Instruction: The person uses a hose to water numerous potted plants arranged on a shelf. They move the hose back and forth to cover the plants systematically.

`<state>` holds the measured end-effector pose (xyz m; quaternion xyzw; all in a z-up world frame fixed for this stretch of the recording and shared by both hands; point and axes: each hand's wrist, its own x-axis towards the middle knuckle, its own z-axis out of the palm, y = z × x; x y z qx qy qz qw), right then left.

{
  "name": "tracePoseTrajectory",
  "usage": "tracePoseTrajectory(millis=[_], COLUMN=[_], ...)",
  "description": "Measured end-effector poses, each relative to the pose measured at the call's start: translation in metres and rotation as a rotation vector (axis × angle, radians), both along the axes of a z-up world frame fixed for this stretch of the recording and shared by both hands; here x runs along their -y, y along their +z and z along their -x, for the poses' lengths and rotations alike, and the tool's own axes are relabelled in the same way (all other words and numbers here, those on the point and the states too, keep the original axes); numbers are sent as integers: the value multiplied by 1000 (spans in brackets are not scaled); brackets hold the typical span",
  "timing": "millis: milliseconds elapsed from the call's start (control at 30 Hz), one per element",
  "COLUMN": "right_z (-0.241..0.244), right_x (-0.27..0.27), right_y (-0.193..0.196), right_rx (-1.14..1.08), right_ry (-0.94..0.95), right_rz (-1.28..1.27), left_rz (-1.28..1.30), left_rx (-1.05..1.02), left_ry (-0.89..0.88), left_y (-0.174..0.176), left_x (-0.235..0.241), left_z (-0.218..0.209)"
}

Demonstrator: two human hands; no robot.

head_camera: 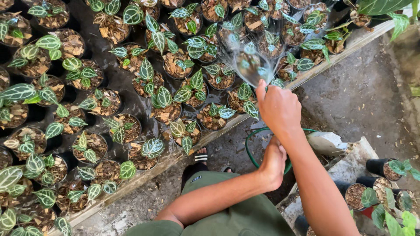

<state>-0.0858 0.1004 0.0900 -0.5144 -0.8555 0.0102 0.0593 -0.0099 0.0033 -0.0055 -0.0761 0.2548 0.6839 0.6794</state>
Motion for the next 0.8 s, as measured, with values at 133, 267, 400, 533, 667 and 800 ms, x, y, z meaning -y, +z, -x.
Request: tracePoseTrajectory(millis=[133, 267, 400, 533, 667, 800], right_z=[13, 27, 36, 44, 45, 40], right_x=[-5, -16, -24, -33, -39, -42], right_y=[-8, -13, -17, -20, -22, -24], right_rx=[4, -5, -16, -8, -28, -43], right_ry=[-6, 29, 43, 37, 37, 38], right_rz=[-26, -46, -43, -31, -23, -4], left_rz=[16, -52, 20, 67, 129, 169], left_rx=[43, 46, 68, 46, 38, 35], left_ry=[-4, 37, -14, -24, -44, -104], left_y=[1, 3, 3, -5, -14, -15], left_x=[-3, -11, -17, -26, -34, -37], left_z=[13, 31, 40, 42, 43, 42])
